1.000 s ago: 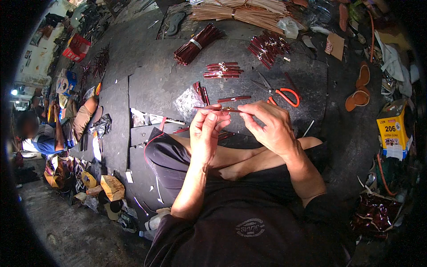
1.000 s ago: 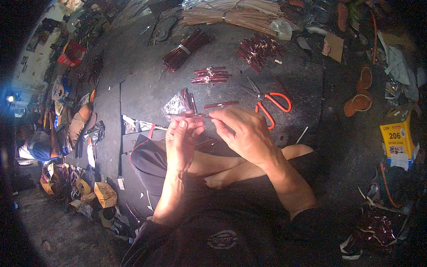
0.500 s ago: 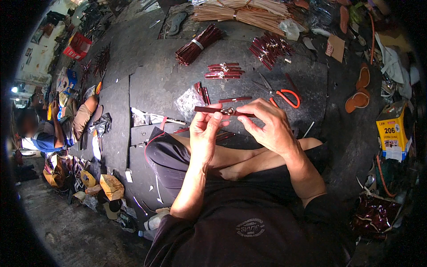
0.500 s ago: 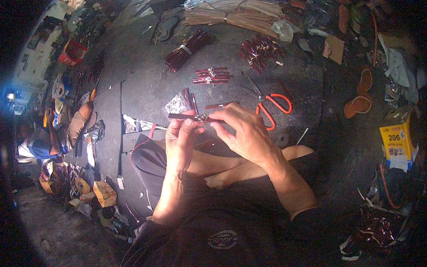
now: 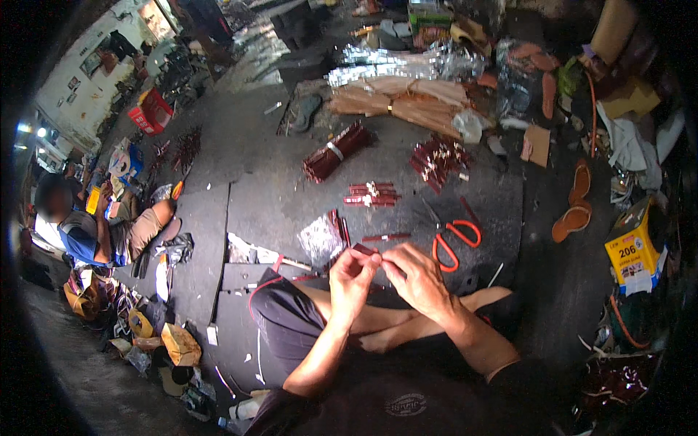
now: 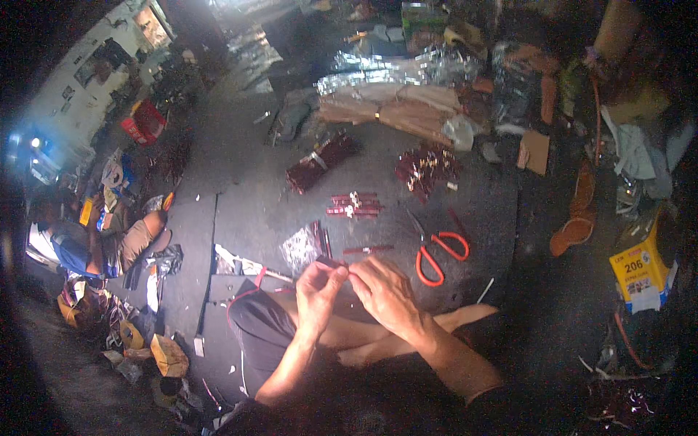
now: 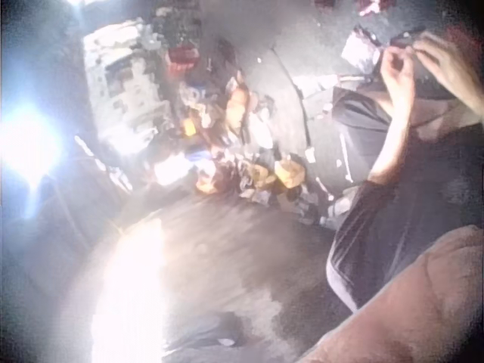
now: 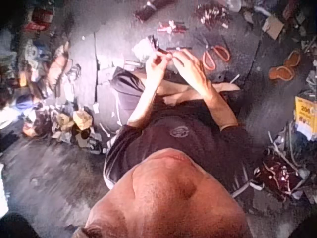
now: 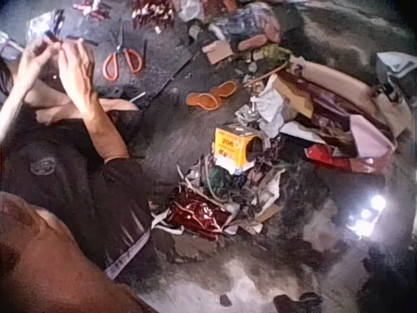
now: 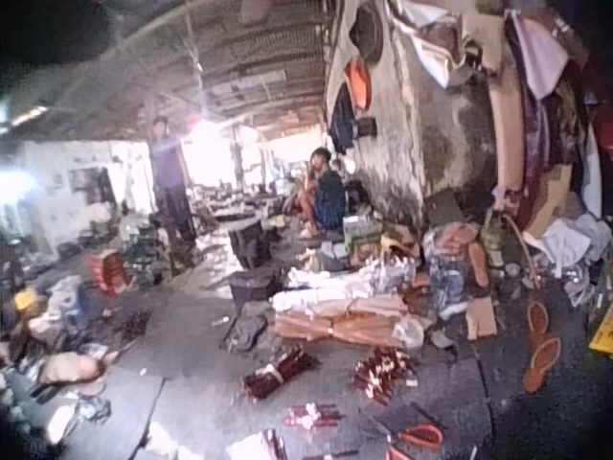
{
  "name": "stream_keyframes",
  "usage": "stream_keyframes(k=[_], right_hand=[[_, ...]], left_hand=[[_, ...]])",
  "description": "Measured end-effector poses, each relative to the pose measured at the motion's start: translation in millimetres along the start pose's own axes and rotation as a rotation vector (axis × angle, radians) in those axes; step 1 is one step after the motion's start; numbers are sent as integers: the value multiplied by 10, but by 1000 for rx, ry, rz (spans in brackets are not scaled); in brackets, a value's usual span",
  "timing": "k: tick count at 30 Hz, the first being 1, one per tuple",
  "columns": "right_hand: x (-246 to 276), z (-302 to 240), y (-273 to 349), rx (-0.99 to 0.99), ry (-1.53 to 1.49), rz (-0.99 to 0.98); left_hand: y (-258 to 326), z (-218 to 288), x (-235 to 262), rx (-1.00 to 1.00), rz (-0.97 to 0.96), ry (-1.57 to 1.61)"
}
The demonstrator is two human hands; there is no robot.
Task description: The person sits on the floor and uses red-handled scissors to cut short red sticks. They then insert a small metal ring into each cut stick and place the finished pieces on the floor.
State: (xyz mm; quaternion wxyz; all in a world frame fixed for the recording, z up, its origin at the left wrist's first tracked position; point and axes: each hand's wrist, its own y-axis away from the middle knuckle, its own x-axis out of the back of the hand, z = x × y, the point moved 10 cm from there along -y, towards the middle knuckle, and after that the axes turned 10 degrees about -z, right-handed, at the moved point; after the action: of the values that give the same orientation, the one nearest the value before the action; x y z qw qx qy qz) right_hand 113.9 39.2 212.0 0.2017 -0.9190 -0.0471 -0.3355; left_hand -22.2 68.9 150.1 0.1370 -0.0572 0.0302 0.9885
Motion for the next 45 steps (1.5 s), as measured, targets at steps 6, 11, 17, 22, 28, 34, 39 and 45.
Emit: stream_keyframes(k=[6,11,17,22,28,34,39,45], right_hand=[[-173,193,-2,-51,-65,24],[-254,279,-39,-45,-87,15],[-470,562,-41,-141,-78,3],[-670,435,-75,-51,97,-8],[-752,884,-16,-334,-192,-17],[-850,577,-7,-10,68,0],[-754,680,-17,-139,-114,-22],[-839,740,-19,-194,-115,-117]], left_hand=[[-10,-148,73,23,58,-126],[3,-91,125,91,103,-228],[-35,-257,175,25,129,-305],[-117,-762,370,104,210,-126],[-137,-520,258,-79,223,-406],[-169,-1176,389,267,169,55],[-151,-976,279,206,-15,58],[-152,-769,157,158,-222,-158]])
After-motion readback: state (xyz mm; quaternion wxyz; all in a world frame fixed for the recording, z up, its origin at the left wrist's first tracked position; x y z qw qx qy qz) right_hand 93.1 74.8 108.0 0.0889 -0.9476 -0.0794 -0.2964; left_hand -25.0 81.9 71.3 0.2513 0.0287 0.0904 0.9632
